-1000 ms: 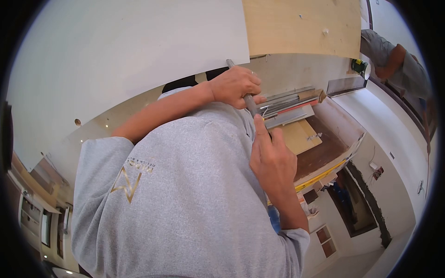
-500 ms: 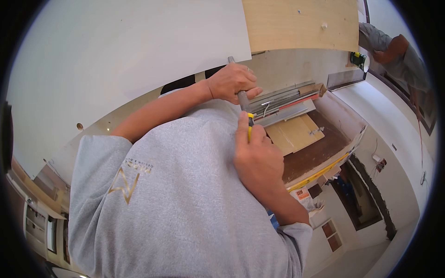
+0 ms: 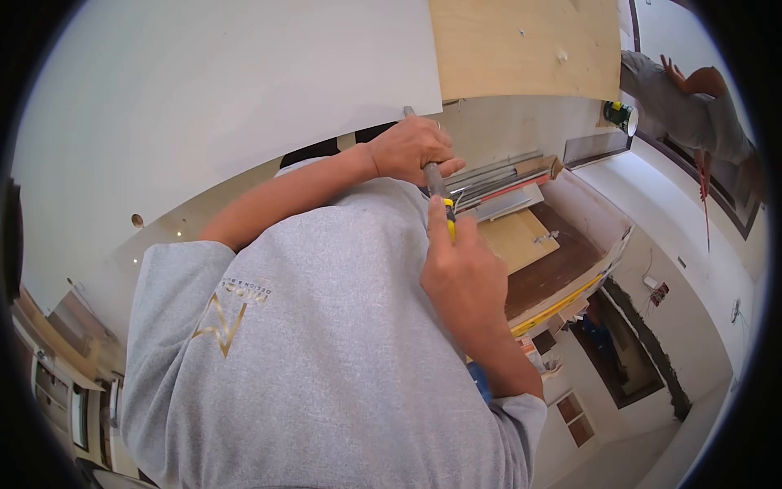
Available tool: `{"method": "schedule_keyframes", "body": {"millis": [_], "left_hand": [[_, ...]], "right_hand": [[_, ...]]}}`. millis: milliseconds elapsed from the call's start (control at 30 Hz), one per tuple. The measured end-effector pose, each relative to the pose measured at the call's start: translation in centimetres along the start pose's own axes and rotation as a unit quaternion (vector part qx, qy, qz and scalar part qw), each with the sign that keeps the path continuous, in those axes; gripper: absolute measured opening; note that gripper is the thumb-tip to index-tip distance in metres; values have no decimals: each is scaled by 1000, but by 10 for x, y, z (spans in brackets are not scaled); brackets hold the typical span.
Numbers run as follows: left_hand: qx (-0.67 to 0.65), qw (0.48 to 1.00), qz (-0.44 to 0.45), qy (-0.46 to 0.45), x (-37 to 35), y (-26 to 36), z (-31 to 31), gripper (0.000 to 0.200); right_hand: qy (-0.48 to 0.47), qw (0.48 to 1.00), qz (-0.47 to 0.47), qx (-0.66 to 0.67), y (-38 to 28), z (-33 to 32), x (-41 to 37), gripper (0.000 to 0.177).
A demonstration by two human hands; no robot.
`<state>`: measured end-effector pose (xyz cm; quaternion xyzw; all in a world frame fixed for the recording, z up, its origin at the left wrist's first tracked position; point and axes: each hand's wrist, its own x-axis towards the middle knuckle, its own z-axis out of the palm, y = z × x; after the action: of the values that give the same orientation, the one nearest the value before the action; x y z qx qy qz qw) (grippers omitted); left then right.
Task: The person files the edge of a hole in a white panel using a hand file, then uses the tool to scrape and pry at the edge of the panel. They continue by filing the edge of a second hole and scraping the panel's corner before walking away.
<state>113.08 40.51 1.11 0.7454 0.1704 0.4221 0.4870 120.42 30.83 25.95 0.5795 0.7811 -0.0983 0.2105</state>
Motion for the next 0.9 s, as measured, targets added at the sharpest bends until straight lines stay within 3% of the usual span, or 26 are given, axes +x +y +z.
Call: {"method": "schedule_keyframes", "body": {"millis": [133, 233, 367, 533, 633, 700, 767, 800, 833, 900], "left_hand": [[16, 999, 39, 18, -7, 1, -3, 42], [-26, 999, 22, 4, -11, -9, 1, 43], [24, 998, -46, -42, -8, -17, 2, 45], [31, 997, -65, 13, 5, 5, 0, 35], [36, 996, -36, 75, 22, 33, -2, 14], [46, 988, -33, 145, 30, 40, -10, 8], [76, 975, -82, 192, 20, 37, -23, 17], [93, 968, -118, 199, 11, 33, -31, 21], [117, 961, -177, 176, -8, 18, -41, 21], [262, 933, -217, 119, -39, -2, -52, 14]], "right_hand": [[-45, 998, -10, -38, -16, 3, -3, 51], [-36, 999, -16, -20, -20, 6, 2, 50], [-27, 999, 30, 0, -9, 4, 17, 47], [-28, 997, 77, -3, 1, -31, 16, 42], [21, 997, 77, 8, 22, -54, 1, 43], [92, 987, 77, 111, 61, -51, -5, 38], [110, 946, 148, 266, 97, -40, -12, 35], [90, 902, 215, 364, 113, -33, -14, 34], [69, 843, 278, 455, 123, -28, -11, 34], [54, 755, 314, 573, 130, -19, 2, 36]]}}
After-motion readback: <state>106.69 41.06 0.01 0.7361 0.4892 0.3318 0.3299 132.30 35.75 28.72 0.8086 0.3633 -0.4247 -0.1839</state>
